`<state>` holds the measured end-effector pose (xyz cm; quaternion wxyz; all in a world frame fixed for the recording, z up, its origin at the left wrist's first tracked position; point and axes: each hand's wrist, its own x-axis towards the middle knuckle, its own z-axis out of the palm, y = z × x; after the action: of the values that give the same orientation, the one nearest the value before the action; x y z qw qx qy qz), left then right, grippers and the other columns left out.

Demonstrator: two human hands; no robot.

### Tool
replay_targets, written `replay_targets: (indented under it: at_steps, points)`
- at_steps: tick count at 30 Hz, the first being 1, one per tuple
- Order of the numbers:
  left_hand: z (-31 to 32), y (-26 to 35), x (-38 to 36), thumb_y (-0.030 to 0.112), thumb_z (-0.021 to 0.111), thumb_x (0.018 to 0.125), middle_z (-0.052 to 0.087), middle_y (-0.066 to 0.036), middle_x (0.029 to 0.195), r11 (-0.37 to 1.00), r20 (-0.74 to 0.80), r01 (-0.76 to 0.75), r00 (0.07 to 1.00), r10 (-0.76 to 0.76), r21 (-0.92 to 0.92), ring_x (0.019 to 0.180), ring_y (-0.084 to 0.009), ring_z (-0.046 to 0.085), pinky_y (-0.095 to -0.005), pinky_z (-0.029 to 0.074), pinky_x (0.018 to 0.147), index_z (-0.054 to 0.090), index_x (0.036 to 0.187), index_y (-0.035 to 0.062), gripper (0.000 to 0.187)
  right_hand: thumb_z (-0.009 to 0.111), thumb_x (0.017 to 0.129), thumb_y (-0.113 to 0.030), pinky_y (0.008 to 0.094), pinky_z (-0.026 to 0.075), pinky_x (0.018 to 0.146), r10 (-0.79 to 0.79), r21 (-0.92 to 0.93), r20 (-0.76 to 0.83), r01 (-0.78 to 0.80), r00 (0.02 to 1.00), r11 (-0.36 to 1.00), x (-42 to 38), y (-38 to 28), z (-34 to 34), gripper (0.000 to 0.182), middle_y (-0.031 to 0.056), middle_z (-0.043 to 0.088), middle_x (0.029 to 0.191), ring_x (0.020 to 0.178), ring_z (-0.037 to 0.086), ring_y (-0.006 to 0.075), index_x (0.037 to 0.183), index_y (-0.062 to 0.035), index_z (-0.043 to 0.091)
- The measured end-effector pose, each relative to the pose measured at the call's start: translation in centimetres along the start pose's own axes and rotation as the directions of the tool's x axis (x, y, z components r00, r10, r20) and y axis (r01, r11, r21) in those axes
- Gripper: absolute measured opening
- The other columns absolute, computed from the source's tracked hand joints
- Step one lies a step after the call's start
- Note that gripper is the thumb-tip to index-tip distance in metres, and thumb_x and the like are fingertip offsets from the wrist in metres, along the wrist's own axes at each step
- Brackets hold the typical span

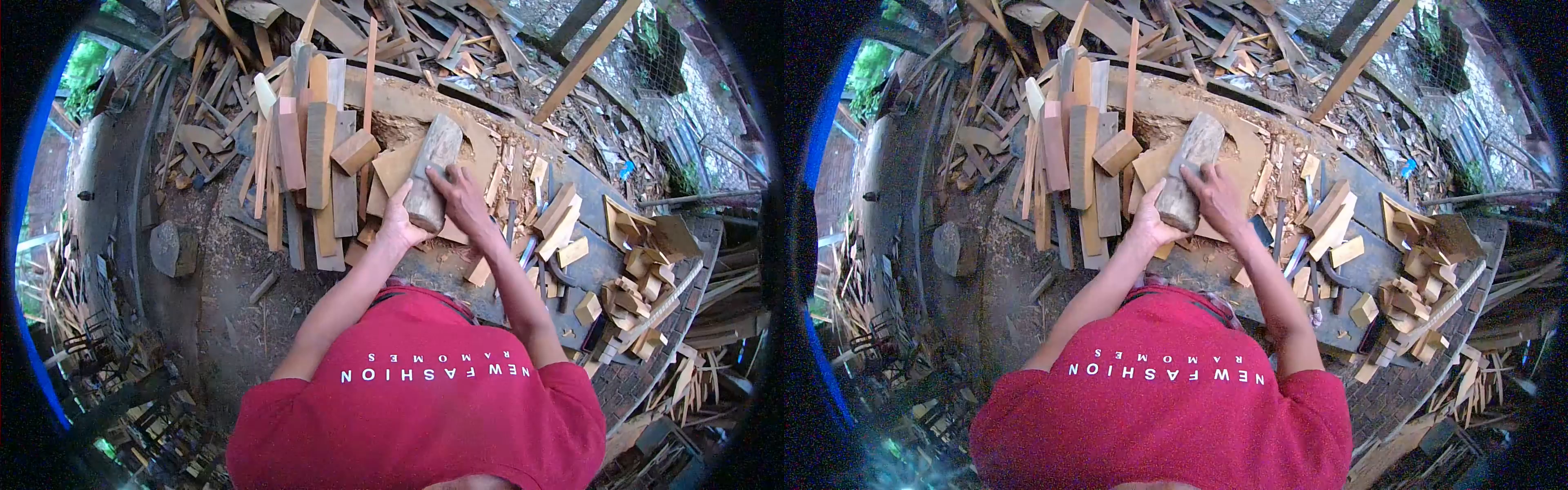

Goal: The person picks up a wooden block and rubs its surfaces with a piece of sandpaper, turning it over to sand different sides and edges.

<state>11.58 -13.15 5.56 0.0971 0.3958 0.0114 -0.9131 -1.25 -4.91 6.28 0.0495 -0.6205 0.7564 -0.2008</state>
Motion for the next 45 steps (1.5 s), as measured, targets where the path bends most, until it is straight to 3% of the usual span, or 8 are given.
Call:
replay_targets:
  at_steps: [14,16,18,26,30,39,42,45]
  points:
    - [0.2,-0.1,0.0,0.041,0.047,0.089,0.053,-0.012,0.125,0.998,0.093,-0.040,0.995,0.045,-0.053,0.111,-0.0284,0.053,-0.0491,0.042,0.092,0.044,0.130,0.0093,0.052,0.049,0.078,-0.005,0.0402,0.047,0.079,0.097,-0.215,0.059,-0.082,0.994,0.973,10.9,9.5,5.3,0.032,0.0174,0.056,0.098,0.094,0.055,0.0328,0.108,-0.0110,0.059]
    - [0.7,-0.1,-0.5,0.039,0.047,0.089,0.052,-0.014,0.126,0.998,0.060,-0.057,0.996,0.059,-0.032,0.115,-0.0291,0.051,-0.0474,0.037,0.098,0.042,0.132,0.0063,0.054,0.050,0.076,-0.003,0.0417,0.047,0.079,0.098,-0.238,0.098,-0.072,0.990,0.969,10.6,9.1,4.9,0.033,0.0164,0.055,0.097,0.094,0.054,0.0329,0.107,-0.0107,0.059]
    - [1.0,0.0,-0.6,0.040,0.047,0.089,0.053,-0.013,0.125,0.998,0.035,-0.047,0.998,0.048,-0.030,0.113,-0.0289,0.052,-0.0478,0.040,0.095,0.044,0.131,0.0082,0.053,0.052,0.073,-0.002,0.0412,0.046,0.077,0.027,-0.043,0.075,-0.023,0.997,0.999,8.3,7.7,4.3,0.031,0.0158,0.056,0.094,0.092,0.053,0.0333,0.102,-0.0076,0.060]
    - [-0.5,-0.5,0.1,0.042,0.048,0.088,0.054,-0.018,0.119,0.987,0.109,-0.158,0.981,0.161,-0.030,0.107,-0.0328,0.054,-0.0497,0.042,0.095,0.043,0.128,0.0038,0.055,0.055,0.071,-0.005,0.0365,0.048,0.074,-0.223,0.119,0.057,0.216,0.973,0.969,-3.7,-5.2,-4.3,0.051,0.0115,0.050,0.101,0.091,0.051,0.0283,0.122,-0.0050,0.053]
    - [1.8,-0.2,-2.0,0.044,0.047,0.089,0.054,-0.014,0.120,0.998,-0.070,-0.048,0.997,0.044,-0.046,0.109,-0.0306,0.053,-0.0508,0.039,0.097,0.045,0.127,0.0065,0.054,0.054,0.072,-0.006,0.0344,0.046,0.075,-0.251,0.082,0.041,0.247,0.967,0.966,-2.8,-3.9,-3.6,0.055,0.0108,0.049,0.101,0.088,0.050,0.0261,0.127,-0.0064,0.049]
    - [0.1,-0.2,0.0,0.048,0.042,0.090,0.054,-0.009,0.123,0.994,0.016,0.000,1.000,0.002,-0.110,0.112,-0.0279,0.051,-0.0503,0.037,0.095,0.048,0.128,0.0140,0.051,0.053,0.075,-0.007,0.0347,0.045,0.075,-0.090,-0.047,0.090,0.094,0.992,0.994,1.9,1.0,-0.9,0.047,0.0141,0.051,0.094,0.086,0.051,0.0286,0.122,-0.0048,0.051]
    - [0.9,0.0,-1.3,0.047,0.039,0.091,0.052,-0.011,0.126,0.996,0.059,0.036,0.998,-0.031,-0.084,0.117,-0.0313,0.049,-0.0560,0.033,0.100,0.043,0.132,0.0120,0.054,0.054,0.075,-0.009,0.0352,0.045,0.076,-0.207,0.046,0.038,0.205,0.978,0.978,-2.0,-2.4,-1.8,0.049,0.0142,0.050,0.095,0.087,0.050,0.0283,0.123,-0.0050,0.051]
    - [0.5,-0.2,-0.7,0.051,0.038,0.091,0.052,-0.015,0.122,0.999,0.073,-0.034,0.997,0.037,-0.036,0.111,-0.0320,0.051,-0.0506,0.037,0.099,0.044,0.128,0.0089,0.056,0.054,0.075,-0.009,0.0354,0.044,0.077,-0.235,0.099,0.082,0.227,0.968,0.969,-3.2,-3.7,-3.8,0.049,0.0126,0.048,0.097,0.089,0.049,0.0273,0.124,-0.0049,0.052]
